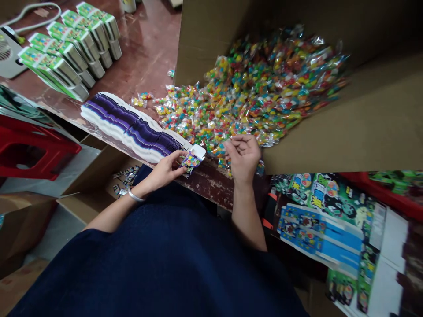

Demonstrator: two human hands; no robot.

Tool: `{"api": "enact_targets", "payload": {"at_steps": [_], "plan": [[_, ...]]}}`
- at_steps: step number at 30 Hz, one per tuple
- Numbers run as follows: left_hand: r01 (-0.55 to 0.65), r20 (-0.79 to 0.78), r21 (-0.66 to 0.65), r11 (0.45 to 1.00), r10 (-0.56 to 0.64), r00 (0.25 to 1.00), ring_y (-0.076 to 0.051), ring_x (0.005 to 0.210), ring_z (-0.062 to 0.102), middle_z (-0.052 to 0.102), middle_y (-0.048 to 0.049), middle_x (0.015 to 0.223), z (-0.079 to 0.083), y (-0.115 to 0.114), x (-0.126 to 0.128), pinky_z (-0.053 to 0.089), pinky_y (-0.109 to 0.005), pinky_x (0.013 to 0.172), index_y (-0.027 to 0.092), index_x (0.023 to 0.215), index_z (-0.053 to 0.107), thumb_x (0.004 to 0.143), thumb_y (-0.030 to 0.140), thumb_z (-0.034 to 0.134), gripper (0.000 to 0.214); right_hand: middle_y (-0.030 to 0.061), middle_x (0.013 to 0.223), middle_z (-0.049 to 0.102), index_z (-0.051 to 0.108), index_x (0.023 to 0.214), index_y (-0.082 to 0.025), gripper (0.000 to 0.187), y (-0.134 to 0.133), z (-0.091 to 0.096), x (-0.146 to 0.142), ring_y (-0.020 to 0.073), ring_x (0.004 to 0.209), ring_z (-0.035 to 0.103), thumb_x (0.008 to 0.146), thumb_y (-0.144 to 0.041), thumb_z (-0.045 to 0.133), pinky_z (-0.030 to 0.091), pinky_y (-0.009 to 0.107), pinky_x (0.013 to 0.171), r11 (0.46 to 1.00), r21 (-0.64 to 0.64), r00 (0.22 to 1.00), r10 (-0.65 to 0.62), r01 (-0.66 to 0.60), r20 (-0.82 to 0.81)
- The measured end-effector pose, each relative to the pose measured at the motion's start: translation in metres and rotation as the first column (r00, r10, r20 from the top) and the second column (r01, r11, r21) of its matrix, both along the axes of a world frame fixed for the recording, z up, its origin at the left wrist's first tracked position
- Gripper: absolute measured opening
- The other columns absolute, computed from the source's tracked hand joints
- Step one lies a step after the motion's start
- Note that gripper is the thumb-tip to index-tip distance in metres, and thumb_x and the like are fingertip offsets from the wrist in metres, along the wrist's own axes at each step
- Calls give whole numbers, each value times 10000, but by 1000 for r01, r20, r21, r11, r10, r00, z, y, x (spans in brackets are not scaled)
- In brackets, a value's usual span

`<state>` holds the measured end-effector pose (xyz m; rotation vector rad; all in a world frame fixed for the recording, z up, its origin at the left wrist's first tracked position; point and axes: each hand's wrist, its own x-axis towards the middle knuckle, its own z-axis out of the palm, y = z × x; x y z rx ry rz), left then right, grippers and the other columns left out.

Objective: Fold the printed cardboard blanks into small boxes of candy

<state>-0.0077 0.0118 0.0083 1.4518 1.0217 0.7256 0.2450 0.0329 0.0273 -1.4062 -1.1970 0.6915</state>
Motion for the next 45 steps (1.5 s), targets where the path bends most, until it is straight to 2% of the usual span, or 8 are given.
{"api": "enact_targets", "payload": {"at_steps": [7, 14, 17, 20, 28, 32, 40, 45], "plan": [[-10, 19, 13, 1000, 10, 1000, -122, 717, 656, 693, -54, 1058, 8, -5, 9, 566, -259, 638, 178, 1236, 611, 878, 234, 713, 377, 16, 875, 748, 710, 972, -287, 161, -16, 18, -41, 197, 750, 708, 925, -431, 767, 618, 373, 715, 995, 98, 991, 13, -26, 134], [-105, 224, -41, 994, 112, 968, -179, 931, 719, 715, -51, 1010, 6, -6, 13, 630, -339, 871, 192, 1091, 573, 882, 265, 748, 283, 64, 1122, 751, 756, 876, -305, 99, -18, 13, -46, 291, 1137, 681, 928, -389, 765, 574, 508, 1041, 974, 72, 930, 181, -214, 319], [-175, 303, -73, 982, 189, 934, -145, 846, 698, 655, -31, 1026, 6, -7, 15, 624, -285, 786, 238, 1257, 530, 872, 299, 788, 468, 71, 1270, 718, 754, 1058, -310, 188, -23, 6, -46, 275, 1169, 692, 929, -447, 754, 630, 460, 959, 971, 41, 961, 224, -234, 162], [-163, 326, -87, 983, 183, 927, -94, 715, 627, 598, -22, 1058, 9, -9, 15, 566, -217, 640, 297, 1404, 494, 871, 329, 809, 619, 46, 1110, 765, 714, 1165, -297, 318, -31, -7, -48, 217, 947, 747, 911, -481, 769, 652, 380, 843, 970, -49, 971, 236, -237, -24], [-43, 392, -124, 991, 88, 916, -84, 718, 614, 542, -6, 1038, 8, -8, 16, 572, -218, 636, 250, 1112, 526, 866, 383, 830, 413, 66, 1152, 745, 662, 912, -268, 218, -33, -15, -60, 233, 1067, 732, 951, -479, 700, 612, 400, 923, 967, 9, 966, 255, -255, -38], [-100, 416, -129, 987, 145, 898, -75, 688, 619, 573, 6, 1018, 6, -7, 15, 555, -200, 612, 278, 1170, 467, 850, 395, 854, 515, 21, 961, 728, 617, 1040, -284, 291, -29, -8, -66, 192, 885, 721, 906, -500, 759, 609, 354, 839, 971, 48, 949, 237, -232, -205], [-178, 271, 3, 984, 170, 947, -91, 755, 644, 601, -17, 1068, 6, -12, 12, 610, -231, 706, 266, 1231, 470, 886, 287, 786, 468, 5, 871, 717, 698, 872, -250, 303, -15, 6, -55, 184, 832, 669, 782, -478, 875, 570, 325, 759, 915, -139, 907, 336, -378, -256], [-101, 233, 80, 992, 80, 969, -91, 743, 644, 599, -37, 1099, 12, -12, 11, 609, -245, 699, 260, 1357, 481, 930, 191, 698, 484, -11, 763, 705, 717, 758, -229, 273, -6, 5, -45, 161, 727, 635, 752, -444, 885, 534, 307, 703, 901, -177, 894, 334, -396, -299]]}}
